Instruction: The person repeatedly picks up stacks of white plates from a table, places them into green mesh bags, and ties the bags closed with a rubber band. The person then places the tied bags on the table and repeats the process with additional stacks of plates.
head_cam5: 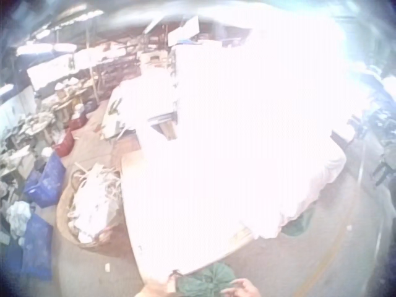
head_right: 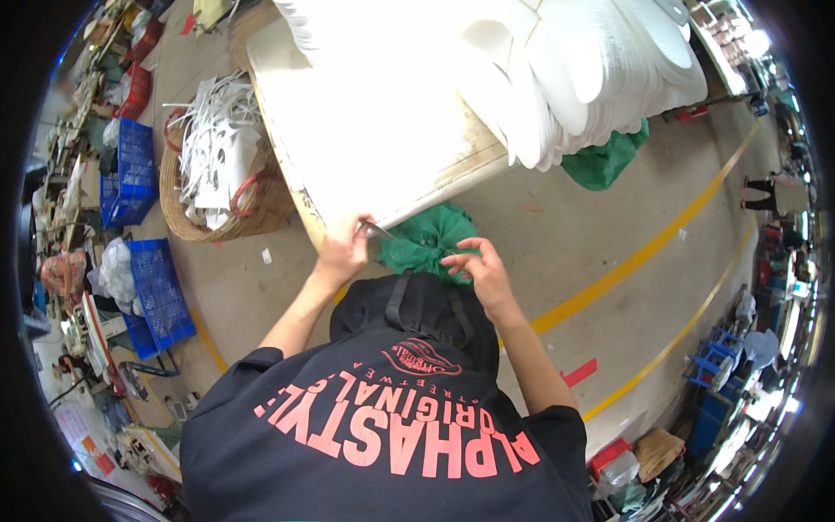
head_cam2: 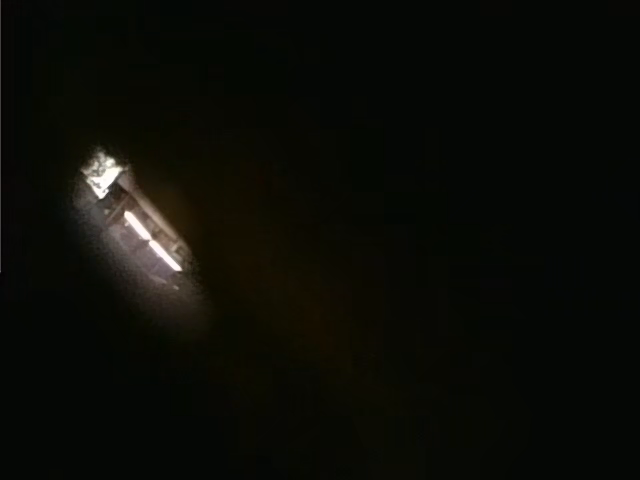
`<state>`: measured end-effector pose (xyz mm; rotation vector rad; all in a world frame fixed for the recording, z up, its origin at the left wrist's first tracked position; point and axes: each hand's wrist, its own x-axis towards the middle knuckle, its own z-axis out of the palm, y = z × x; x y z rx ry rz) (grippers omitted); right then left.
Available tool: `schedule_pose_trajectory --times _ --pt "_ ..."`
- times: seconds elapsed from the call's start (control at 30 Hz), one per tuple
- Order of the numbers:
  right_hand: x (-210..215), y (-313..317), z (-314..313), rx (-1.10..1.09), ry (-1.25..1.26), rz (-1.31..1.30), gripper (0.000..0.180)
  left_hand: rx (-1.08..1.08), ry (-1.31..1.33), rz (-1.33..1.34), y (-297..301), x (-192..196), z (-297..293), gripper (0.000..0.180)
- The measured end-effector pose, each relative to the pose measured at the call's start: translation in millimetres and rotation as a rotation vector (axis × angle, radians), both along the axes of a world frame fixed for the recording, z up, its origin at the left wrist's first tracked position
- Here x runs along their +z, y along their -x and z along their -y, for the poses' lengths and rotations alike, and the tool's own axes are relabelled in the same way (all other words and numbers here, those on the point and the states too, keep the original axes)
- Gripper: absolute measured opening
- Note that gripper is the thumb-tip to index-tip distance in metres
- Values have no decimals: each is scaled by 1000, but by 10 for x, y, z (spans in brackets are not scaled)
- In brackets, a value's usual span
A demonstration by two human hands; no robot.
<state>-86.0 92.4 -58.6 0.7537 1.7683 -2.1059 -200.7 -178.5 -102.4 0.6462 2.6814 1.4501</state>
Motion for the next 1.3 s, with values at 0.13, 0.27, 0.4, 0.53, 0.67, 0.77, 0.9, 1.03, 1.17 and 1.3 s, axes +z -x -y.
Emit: schedule_pose_trajectory --times 0.13,0.27,0.4,0.53,0.67,0.77,0.9,1.03,1.17,1.3 --pt "-62 14 62 123 29 -64 45 -257 -92 325 -89 15 -471 22" --pt "-102 21 18 195 -132 -140 42 -544 -102 389 -312 -92 -767 29" --pt "-222 -75 -89 213 -81 -158 30 -653 -118 527 -329 -223 -835 31" --pt "-515 -120 -64 227 -144 -170 26 -589 -33 470 -315 -255 -885 34" --pt "-848 32 93 59 -38 -279 26 -382 20 419 -350 -302 -951 35" --pt "-1035 121 202 79 38 -327 28 -253 -98 470 -316 -439 -898 34" --pt "-1215 224 267 109 98 -320 20 -97 -402 986 -171 -687 -693 39" --pt "-1274 219 353 92 -107 -249 13 130 -715 1338 -181 -870 -591 43" --pt "-1239 183 471 142 -513 -479 14 177 -953 1575 -132 -995 -494 42" --pt "-1236 188 505 164 -662 -560 12 186 -823 1633 -90 -1134 -480 38"
